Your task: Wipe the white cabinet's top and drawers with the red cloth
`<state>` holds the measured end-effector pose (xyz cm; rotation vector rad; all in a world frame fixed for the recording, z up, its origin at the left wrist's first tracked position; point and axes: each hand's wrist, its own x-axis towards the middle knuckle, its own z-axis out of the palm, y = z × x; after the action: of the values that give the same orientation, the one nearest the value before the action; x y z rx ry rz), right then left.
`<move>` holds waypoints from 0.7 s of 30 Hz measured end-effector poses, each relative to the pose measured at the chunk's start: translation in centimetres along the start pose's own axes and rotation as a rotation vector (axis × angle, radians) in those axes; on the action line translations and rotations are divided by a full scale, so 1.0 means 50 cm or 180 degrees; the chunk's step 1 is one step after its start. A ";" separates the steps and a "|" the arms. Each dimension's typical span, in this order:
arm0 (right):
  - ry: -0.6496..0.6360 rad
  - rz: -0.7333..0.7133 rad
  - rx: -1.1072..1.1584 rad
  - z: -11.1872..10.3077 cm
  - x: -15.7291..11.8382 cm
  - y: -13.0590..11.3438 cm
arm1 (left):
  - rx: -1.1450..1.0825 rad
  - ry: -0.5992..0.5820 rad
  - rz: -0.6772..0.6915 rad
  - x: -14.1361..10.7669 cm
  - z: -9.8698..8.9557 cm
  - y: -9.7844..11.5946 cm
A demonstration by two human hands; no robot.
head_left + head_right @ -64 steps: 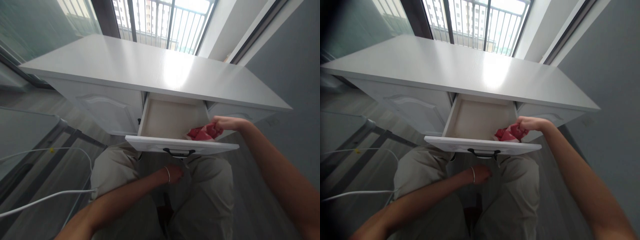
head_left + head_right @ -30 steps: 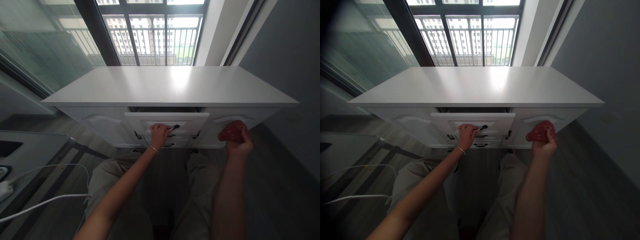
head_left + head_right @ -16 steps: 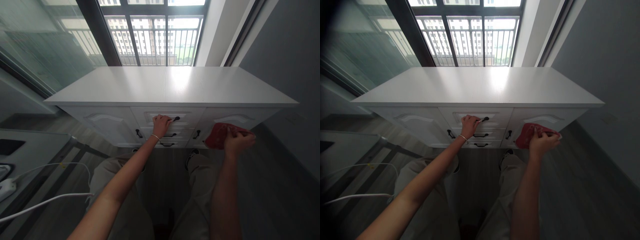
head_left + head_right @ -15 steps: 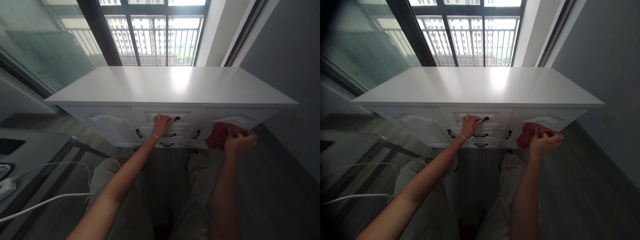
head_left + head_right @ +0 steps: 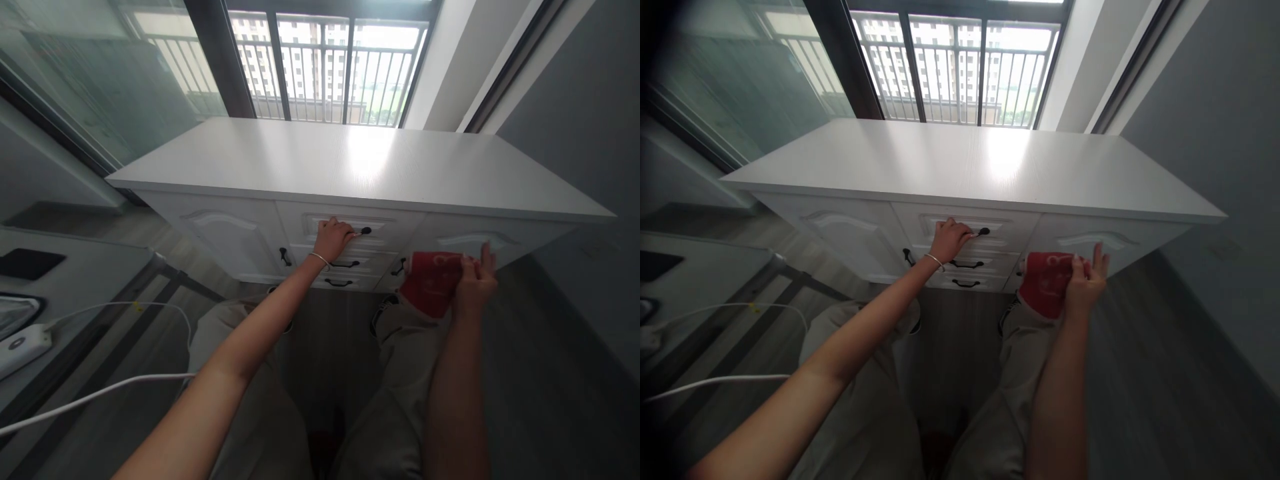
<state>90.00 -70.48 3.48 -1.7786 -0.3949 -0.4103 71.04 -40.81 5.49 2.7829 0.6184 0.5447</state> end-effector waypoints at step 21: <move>-0.0126 0.0884 0.2024 0.061 0.013 -0.007 | -0.0006 -0.0688 -0.0154 -0.153 0.203 0.025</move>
<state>90.64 -67.40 3.40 -1.1953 -0.2604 -0.0370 69.19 -46.83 -5.62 2.7661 0.6336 0.2297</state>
